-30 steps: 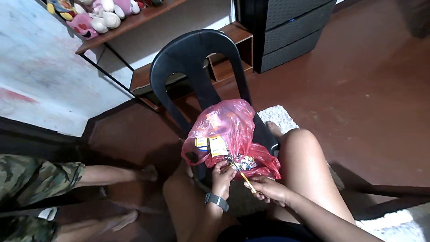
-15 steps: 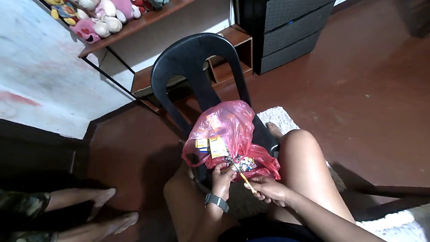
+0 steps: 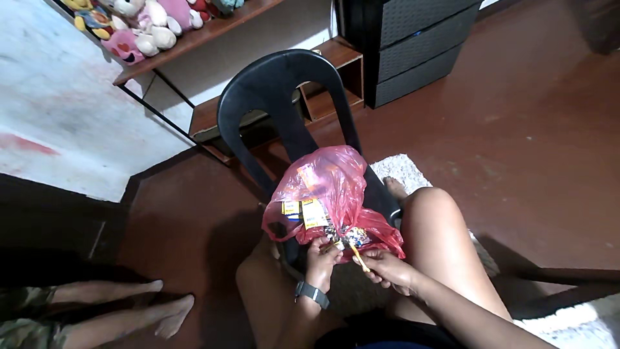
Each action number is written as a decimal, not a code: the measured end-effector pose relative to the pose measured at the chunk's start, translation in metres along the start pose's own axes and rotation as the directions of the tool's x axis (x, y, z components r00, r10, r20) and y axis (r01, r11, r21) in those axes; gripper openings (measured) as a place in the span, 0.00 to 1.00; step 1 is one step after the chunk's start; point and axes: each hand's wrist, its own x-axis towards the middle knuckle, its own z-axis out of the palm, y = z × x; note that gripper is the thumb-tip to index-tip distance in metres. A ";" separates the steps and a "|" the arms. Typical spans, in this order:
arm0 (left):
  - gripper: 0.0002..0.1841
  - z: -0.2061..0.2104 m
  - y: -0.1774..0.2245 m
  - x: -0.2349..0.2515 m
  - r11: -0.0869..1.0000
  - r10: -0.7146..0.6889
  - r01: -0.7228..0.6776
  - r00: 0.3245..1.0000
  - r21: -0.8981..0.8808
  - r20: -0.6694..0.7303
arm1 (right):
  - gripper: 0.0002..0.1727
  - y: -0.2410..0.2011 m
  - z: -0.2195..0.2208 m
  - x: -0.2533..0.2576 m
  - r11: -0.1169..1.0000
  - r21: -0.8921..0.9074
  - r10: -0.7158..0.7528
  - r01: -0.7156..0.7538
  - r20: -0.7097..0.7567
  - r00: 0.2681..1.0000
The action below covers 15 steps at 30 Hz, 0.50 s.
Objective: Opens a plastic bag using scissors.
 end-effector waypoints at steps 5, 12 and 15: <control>0.23 -0.001 0.001 0.002 0.999 0.029 -0.032 0.997 -0.038 -0.074 | 0.21 -0.001 0.002 -0.006 0.995 -0.097 0.025 -0.022 0.033 0.999; 0.24 -0.002 0.001 0.005 0.998 0.054 -0.052 0.993 0.019 -0.106 | 0.22 -0.002 0.005 -0.005 0.952 -0.305 0.034 -0.019 0.043 0.999; 0.25 0.000 0.001 0.002 0.999 0.050 -0.049 0.993 0.013 -0.103 | 0.23 -0.003 0.005 -0.005 0.950 -0.310 0.047 -0.034 0.033 0.998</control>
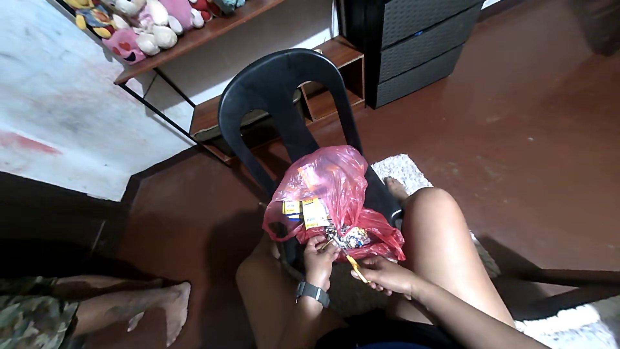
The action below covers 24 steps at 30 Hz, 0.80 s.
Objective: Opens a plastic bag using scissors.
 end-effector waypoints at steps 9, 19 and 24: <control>0.24 -0.005 -0.004 0.006 0.999 0.011 -0.011 1.000 -0.032 0.015 | 0.18 0.004 0.000 0.000 0.998 0.004 -0.057 0.057 0.011 0.998; 0.23 -0.006 -0.004 0.006 0.999 0.011 -0.009 0.999 -0.044 0.044 | 0.18 0.001 -0.002 0.001 0.999 0.021 -0.035 0.034 0.036 0.999; 0.22 -0.008 -0.004 0.007 0.999 0.003 -0.001 0.999 -0.051 0.045 | 0.17 -0.001 -0.002 -0.001 0.999 0.031 -0.043 0.041 0.056 0.998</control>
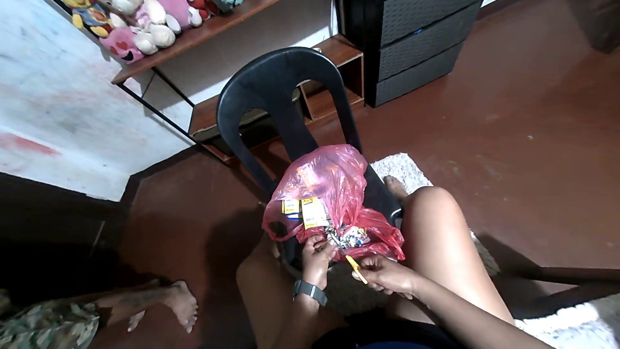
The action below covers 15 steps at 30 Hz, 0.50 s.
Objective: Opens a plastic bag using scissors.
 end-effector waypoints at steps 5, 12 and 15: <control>0.22 0.002 0.005 -0.005 0.999 -0.040 0.039 0.998 0.030 0.049 | 0.19 0.004 0.002 0.003 0.999 0.042 0.016 -0.014 -0.029 0.999; 0.21 -0.002 0.002 -0.001 0.999 -0.037 0.035 0.998 0.031 0.056 | 0.16 0.006 0.000 0.004 1.000 -0.016 0.009 -0.009 -0.025 1.000; 0.20 -0.002 0.002 -0.002 0.998 -0.054 0.051 0.994 0.036 0.090 | 0.19 0.003 0.002 0.004 0.999 0.026 0.038 -0.037 -0.027 0.999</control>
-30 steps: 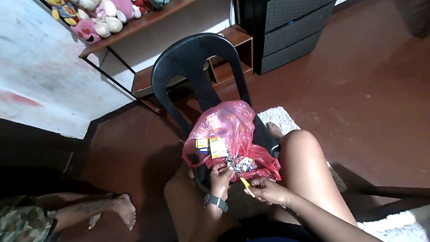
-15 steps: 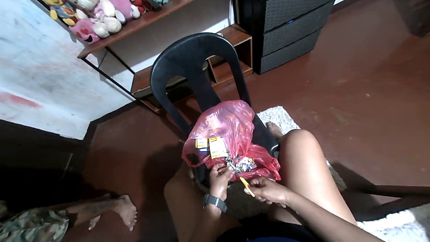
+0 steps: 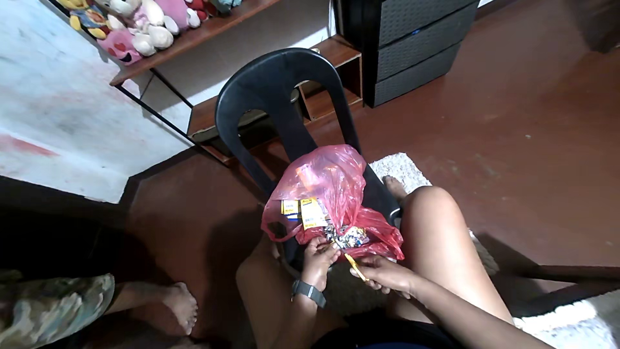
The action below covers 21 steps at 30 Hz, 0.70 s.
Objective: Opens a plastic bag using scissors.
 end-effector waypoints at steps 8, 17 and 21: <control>0.19 -0.002 0.001 0.001 1.000 -0.022 0.022 1.000 0.004 0.009 | 0.15 0.001 -0.003 0.001 0.998 0.053 -0.033 0.031 0.034 0.999; 0.13 -0.003 0.001 0.001 1.000 -0.004 0.004 0.999 -0.004 0.032 | 0.14 0.001 -0.003 0.003 0.996 0.083 -0.027 0.026 0.004 1.000; 0.09 -0.004 0.002 0.001 1.000 0.015 -0.015 1.000 -0.015 -0.006 | 0.13 0.000 -0.003 0.003 0.994 0.110 -0.019 0.021 -0.020 1.000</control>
